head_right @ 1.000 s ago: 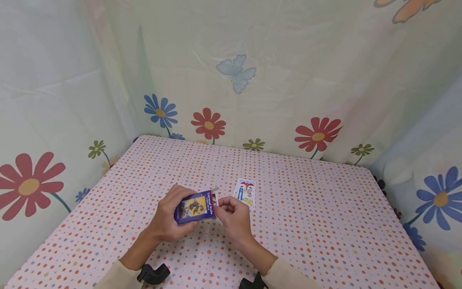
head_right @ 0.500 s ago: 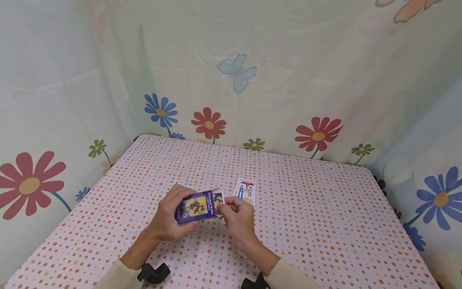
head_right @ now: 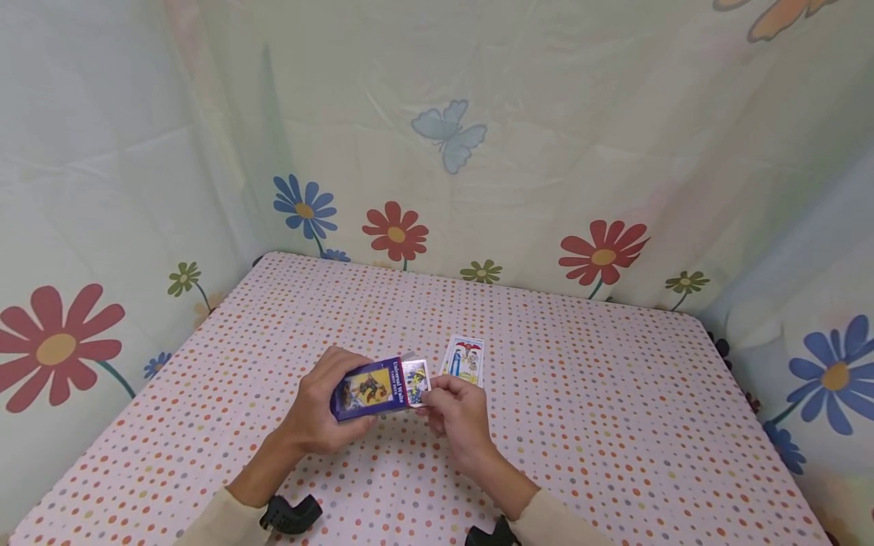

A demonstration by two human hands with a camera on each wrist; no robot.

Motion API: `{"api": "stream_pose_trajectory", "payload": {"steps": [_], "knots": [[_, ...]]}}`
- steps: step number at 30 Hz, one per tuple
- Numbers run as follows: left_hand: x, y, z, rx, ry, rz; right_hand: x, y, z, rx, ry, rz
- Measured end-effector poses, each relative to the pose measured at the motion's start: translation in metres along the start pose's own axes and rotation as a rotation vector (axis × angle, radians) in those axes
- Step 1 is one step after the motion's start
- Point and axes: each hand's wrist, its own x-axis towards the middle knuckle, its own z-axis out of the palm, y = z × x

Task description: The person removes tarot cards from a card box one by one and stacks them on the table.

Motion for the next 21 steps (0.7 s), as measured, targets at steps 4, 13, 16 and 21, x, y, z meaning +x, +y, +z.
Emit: {"api": "stream_pose_trajectory", "payload": {"steps": [4,13,16,21], "knots": [[0.0,0.0,-0.001,0.007,-0.001,-0.003,0.002,-0.002,-0.004,0.028,0.038,0.02],[0.0,0.0,-0.001,0.003,-0.005,-0.009,0.004,-0.003,-0.011,0.045,0.086,0.044],[0.0,0.0,-0.001,0.005,-0.004,-0.01,0.005,-0.003,-0.013,0.048,0.107,0.049],[0.0,0.0,-0.001,0.001,0.001,-0.007,0.006,-0.004,-0.019,0.045,0.136,0.04]]}}
